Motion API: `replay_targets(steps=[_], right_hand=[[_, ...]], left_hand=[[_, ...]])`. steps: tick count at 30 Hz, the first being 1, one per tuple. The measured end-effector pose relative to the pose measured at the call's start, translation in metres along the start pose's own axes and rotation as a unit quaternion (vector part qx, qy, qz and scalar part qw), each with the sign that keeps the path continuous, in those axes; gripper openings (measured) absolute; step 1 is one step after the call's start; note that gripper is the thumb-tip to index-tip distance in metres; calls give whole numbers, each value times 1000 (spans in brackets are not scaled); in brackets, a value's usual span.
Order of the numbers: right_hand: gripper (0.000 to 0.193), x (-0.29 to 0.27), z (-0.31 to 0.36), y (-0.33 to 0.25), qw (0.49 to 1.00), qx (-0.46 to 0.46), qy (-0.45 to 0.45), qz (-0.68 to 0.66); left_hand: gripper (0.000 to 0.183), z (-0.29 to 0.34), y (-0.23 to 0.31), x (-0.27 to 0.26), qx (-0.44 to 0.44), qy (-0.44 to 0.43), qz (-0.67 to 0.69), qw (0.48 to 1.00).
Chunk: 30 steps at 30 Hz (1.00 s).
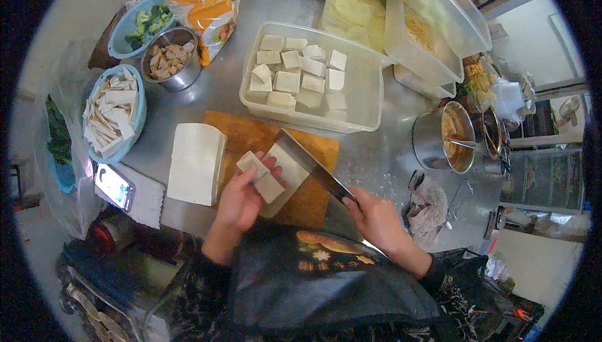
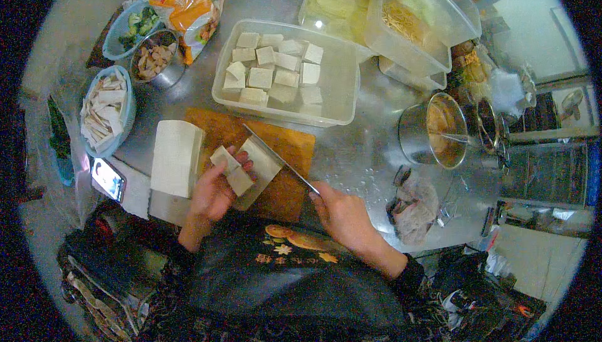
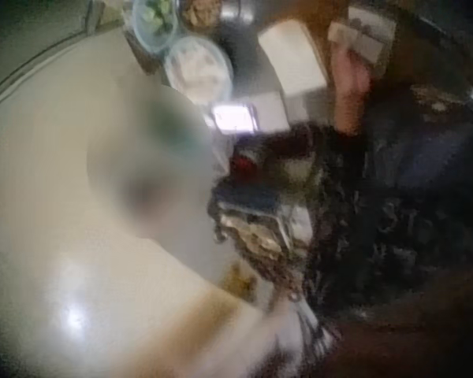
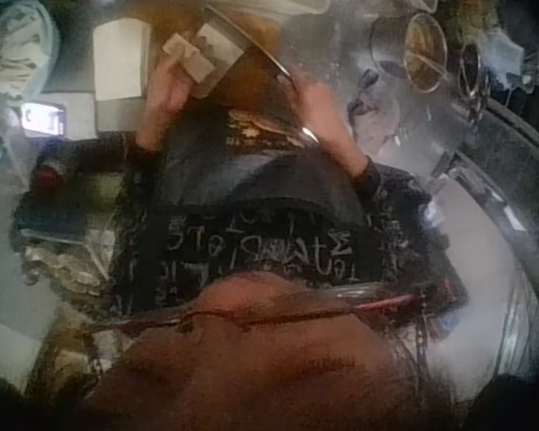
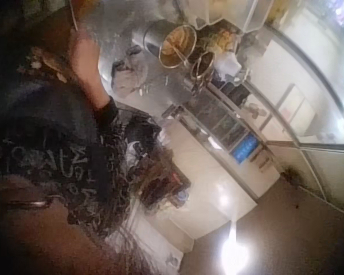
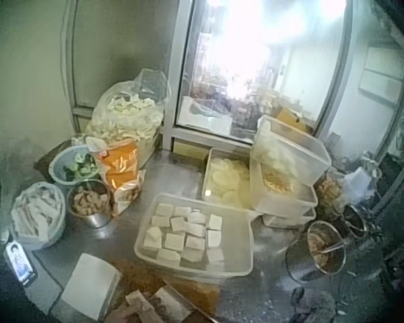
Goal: The person cuts a block of tofu into small cubes using a cleaver on a wooden cutting board. They repeatedly slice the tofu and transfer the cubes into a nearby plastic container.
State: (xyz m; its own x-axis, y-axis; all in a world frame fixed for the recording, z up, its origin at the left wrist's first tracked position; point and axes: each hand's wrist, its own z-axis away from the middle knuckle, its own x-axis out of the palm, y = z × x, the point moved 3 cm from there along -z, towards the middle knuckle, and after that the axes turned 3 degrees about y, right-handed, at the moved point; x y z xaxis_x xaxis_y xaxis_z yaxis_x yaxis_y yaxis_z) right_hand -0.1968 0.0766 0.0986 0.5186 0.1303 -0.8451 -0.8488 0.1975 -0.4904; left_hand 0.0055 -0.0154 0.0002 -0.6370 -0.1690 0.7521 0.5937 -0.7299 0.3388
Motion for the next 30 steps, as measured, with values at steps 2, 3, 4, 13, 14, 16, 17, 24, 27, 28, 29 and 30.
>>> replay_targets(steps=[2,3,4,13,14,16,17,24,27,28,29,30], right_hand=[[19,0,-1,-2,1000,-3,-6,3],[19,-1,-1,-2,1000,0,-6,6],[19,-1,0,-3,1000,2,-5,9],[17,6,-4,-2,999,-27,-19,43],[17,8,-5,-3,998,-28,-28,49],[15,19,-5,5,998,-37,-31,49],[15,24,-5,9,997,-42,-33,49],[17,53,-21,23,993,37,-95,66],[19,48,-22,26,992,55,-95,61],[18,43,-20,30,993,49,-89,57],[18,39,-19,33,994,44,-82,53],[18,27,-16,28,997,44,-64,15]], left_hand=[[40,-3,-2,-8,-13,-11,26,1000],[40,-4,-3,-8,-15,-9,25,1000],[39,-5,-3,-8,-17,-7,23,1000],[39,-5,-2,-4,-22,22,17,999],[39,-5,-1,-4,-24,27,18,999],[39,-5,-1,-5,-26,28,19,999],[39,-5,-1,-5,-27,28,20,999],[40,-3,0,3,-30,25,34,999],[42,-4,1,1,-31,15,47,998],[43,-4,1,0,-35,11,55,998],[44,-4,2,0,-39,7,64,997],[45,-4,2,4,-48,2,68,996]])
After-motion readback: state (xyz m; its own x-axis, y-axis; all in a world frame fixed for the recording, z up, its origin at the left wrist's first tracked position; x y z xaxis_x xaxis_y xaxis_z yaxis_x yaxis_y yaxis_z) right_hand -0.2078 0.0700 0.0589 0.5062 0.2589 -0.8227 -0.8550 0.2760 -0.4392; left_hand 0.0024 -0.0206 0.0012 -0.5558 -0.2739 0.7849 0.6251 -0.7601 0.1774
